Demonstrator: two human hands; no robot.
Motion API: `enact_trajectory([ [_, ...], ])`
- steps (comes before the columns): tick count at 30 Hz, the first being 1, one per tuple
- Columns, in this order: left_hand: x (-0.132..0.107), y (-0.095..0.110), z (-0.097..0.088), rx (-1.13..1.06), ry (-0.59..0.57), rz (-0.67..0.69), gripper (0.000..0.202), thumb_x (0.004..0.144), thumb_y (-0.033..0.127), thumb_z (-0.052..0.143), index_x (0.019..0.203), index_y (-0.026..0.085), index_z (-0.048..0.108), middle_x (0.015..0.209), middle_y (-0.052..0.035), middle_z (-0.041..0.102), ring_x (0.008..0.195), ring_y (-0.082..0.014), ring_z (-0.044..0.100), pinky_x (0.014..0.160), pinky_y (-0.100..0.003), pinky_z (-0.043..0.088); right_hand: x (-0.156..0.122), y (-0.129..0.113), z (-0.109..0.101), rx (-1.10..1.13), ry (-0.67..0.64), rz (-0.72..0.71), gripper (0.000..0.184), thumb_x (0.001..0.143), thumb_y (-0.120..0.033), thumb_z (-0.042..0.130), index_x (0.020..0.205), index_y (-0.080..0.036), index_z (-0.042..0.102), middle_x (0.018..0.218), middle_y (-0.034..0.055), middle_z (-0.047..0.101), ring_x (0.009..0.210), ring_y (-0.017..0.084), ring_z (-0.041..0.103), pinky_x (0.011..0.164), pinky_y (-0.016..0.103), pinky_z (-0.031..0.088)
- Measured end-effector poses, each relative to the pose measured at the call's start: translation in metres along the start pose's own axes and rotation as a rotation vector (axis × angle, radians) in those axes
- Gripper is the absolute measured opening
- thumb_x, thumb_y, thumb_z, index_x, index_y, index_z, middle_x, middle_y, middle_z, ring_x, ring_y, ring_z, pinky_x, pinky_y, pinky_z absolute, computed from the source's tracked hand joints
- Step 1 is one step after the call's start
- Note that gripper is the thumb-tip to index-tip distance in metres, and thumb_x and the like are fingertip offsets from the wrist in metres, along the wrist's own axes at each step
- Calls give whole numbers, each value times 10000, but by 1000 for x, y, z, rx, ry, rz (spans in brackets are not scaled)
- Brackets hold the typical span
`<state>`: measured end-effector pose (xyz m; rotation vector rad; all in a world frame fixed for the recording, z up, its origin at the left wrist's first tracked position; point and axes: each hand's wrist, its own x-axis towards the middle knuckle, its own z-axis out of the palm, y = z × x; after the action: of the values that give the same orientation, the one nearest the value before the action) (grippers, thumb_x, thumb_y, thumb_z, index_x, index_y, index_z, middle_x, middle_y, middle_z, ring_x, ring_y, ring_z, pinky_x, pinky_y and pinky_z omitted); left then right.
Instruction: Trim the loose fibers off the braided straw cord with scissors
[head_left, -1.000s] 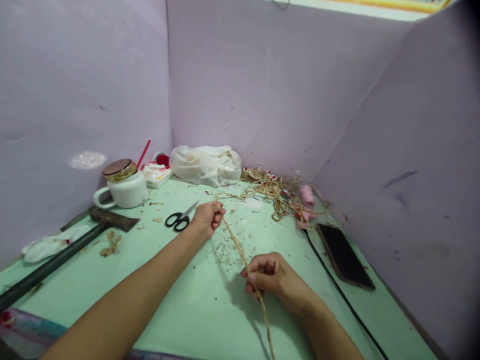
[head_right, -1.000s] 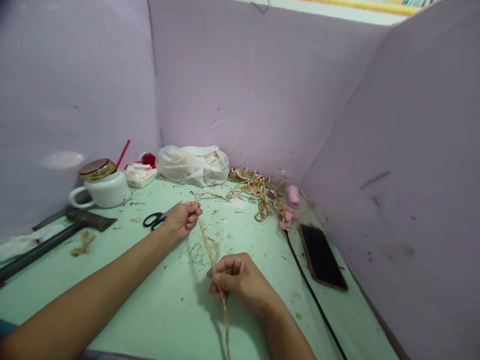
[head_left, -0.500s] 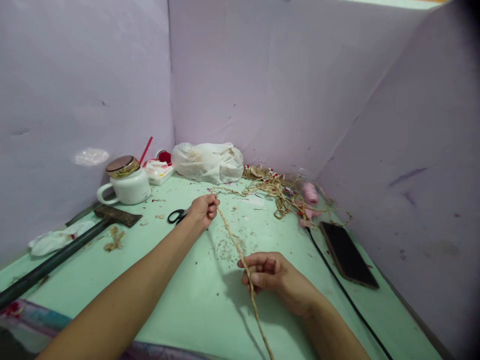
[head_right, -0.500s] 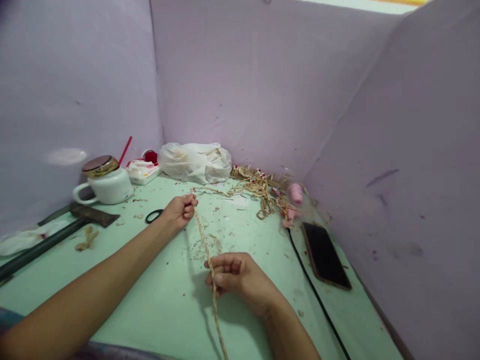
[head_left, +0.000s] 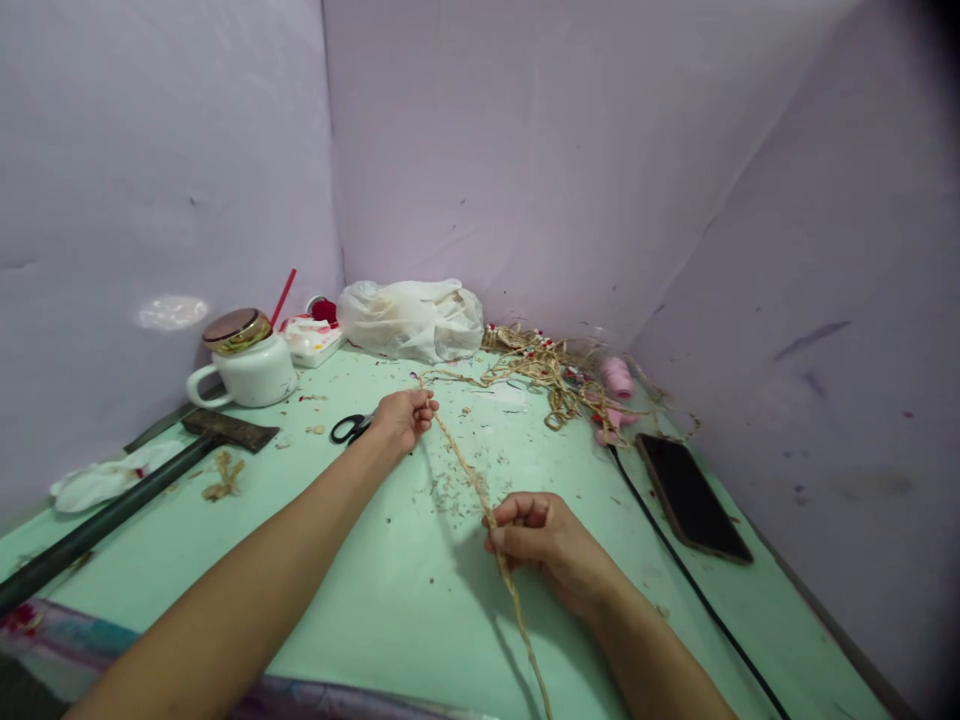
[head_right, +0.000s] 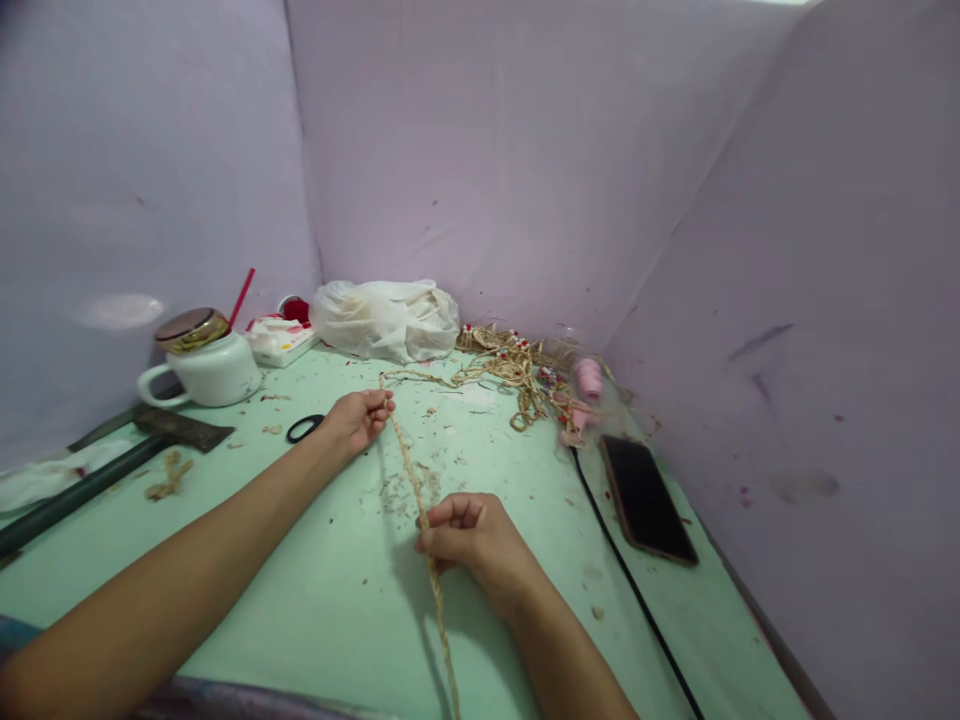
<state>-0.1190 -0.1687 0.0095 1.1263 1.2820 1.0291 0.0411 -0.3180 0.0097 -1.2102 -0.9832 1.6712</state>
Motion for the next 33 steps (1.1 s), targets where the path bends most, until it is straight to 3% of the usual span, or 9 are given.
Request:
enact_trajectory([
  [5,-4,11,-29,554,84,102,229,607,188,537,833,159,562,732,-70,610,710,-194,578,590,-262,421,4,-6,-6,203,217,-99,212,499,-161,727,677,-117,622,573,19,638,443,71,518,474,194,409],
  [7,-7,16,-48,787,80,141,234,514,131,556,742,177,587,804,-81,620,858,-249,552,679,-298,403,6,-8,-7,225,264,-131,223,521,-172,722,713,-125,620,584,4,621,459,85,543,482,202,423],
  [9,-9,20,-61,999,41,124,157,441,84,544,576,160,570,721,-101,618,829,-292,553,672,-335,394,7,-9,-8,247,269,-146,219,543,-186,712,731,-139,612,596,-11,603,464,97,555,479,216,437],
  [11,-13,22,-68,1166,-6,109,138,419,77,529,527,157,559,673,-101,613,762,-288,564,633,-337,393,7,-8,-9,271,266,-162,211,557,-187,702,741,-150,605,612,-21,588,448,89,540,454,218,439],
  [16,-21,25,-65,1415,-42,99,211,477,122,507,662,159,601,779,-118,631,724,-251,574,572,-295,392,6,-8,-14,302,356,-194,225,560,-192,703,763,-152,614,639,-24,572,456,67,508,412,191,431],
  [22,-15,21,-73,1526,14,44,250,511,135,504,733,161,617,836,-140,638,744,-267,582,564,-299,397,8,-10,-15,288,403,-246,275,531,-206,730,782,-145,637,663,-4,595,478,70,512,377,164,391],
  [29,-10,26,-74,1491,151,60,277,545,194,516,813,175,587,873,-139,635,824,-316,573,603,-346,411,7,-12,-14,307,397,-204,276,458,-208,770,691,-111,657,574,19,616,459,71,502,397,166,361],
  [31,-12,32,-73,1345,171,92,304,560,211,514,861,193,556,838,-102,642,767,-277,590,559,-308,411,7,-12,-13,313,389,-195,270,449,-207,775,671,-109,656,559,16,610,459,69,495,410,170,362],
  [33,-17,38,-69,1004,120,130,342,563,202,518,905,195,517,768,-65,642,679,-220,599,496,-256,394,7,-12,-12,309,396,-200,263,440,-204,780,649,-111,651,557,16,610,464,71,492,418,175,361],
])
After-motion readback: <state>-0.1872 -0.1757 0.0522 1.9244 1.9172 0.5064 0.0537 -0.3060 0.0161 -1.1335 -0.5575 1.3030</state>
